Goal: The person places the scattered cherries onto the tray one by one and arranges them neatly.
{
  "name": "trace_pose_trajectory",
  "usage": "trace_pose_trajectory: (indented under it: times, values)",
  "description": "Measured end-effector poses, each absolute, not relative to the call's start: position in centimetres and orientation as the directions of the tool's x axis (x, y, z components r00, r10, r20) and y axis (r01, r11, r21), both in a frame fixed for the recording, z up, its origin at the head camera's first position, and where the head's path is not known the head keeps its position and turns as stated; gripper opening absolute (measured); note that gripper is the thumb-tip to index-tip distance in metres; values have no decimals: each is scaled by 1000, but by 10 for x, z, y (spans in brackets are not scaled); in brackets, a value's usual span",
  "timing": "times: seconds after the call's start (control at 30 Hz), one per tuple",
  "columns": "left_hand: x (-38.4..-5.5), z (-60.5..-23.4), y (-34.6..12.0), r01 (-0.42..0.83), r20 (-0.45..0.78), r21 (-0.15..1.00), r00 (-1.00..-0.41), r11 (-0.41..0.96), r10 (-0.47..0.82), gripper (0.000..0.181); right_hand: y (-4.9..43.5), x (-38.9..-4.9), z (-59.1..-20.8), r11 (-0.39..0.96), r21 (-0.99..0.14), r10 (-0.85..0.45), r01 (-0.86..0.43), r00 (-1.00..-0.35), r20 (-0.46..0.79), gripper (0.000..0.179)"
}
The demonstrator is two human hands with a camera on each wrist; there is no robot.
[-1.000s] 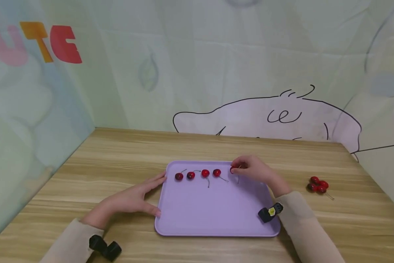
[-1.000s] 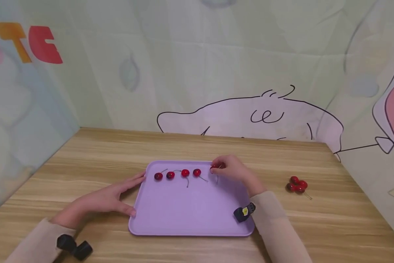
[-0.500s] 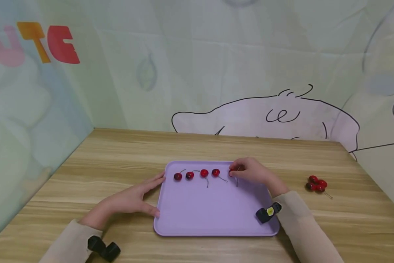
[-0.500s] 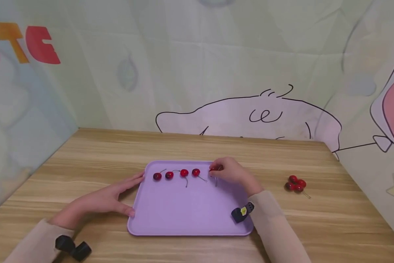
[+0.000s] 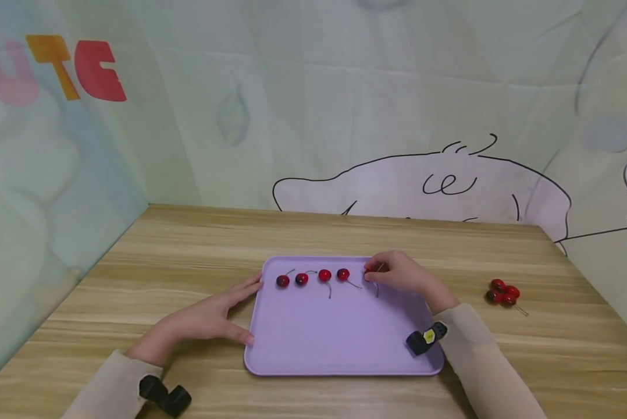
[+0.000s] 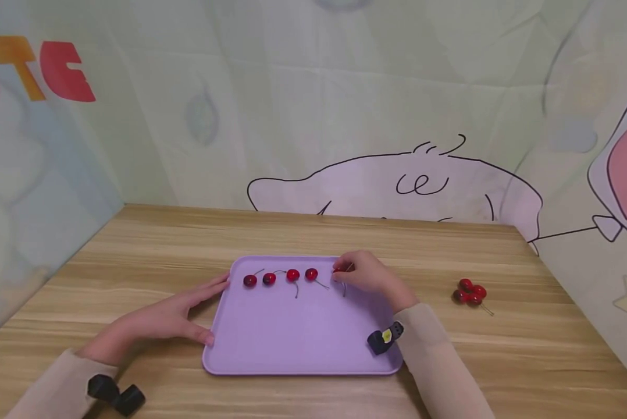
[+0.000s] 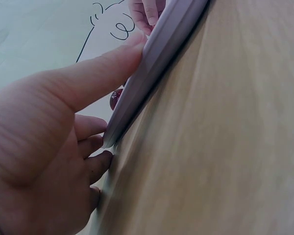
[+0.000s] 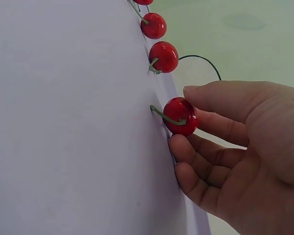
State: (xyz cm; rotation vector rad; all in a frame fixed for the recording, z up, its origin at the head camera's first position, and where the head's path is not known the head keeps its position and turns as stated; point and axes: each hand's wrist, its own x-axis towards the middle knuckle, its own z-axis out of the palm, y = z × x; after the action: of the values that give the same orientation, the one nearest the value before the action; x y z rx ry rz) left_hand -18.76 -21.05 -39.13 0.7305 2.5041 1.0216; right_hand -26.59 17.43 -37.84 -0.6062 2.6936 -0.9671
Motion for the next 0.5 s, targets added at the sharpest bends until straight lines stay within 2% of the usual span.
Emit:
trace_pose_trajectory:
  times: [0.5]
  values:
    - [-189,-394,-210,301,-132,729,-820,616,557,103,189,-261,-362,756,-585,-393,-293,-918,-48,30]
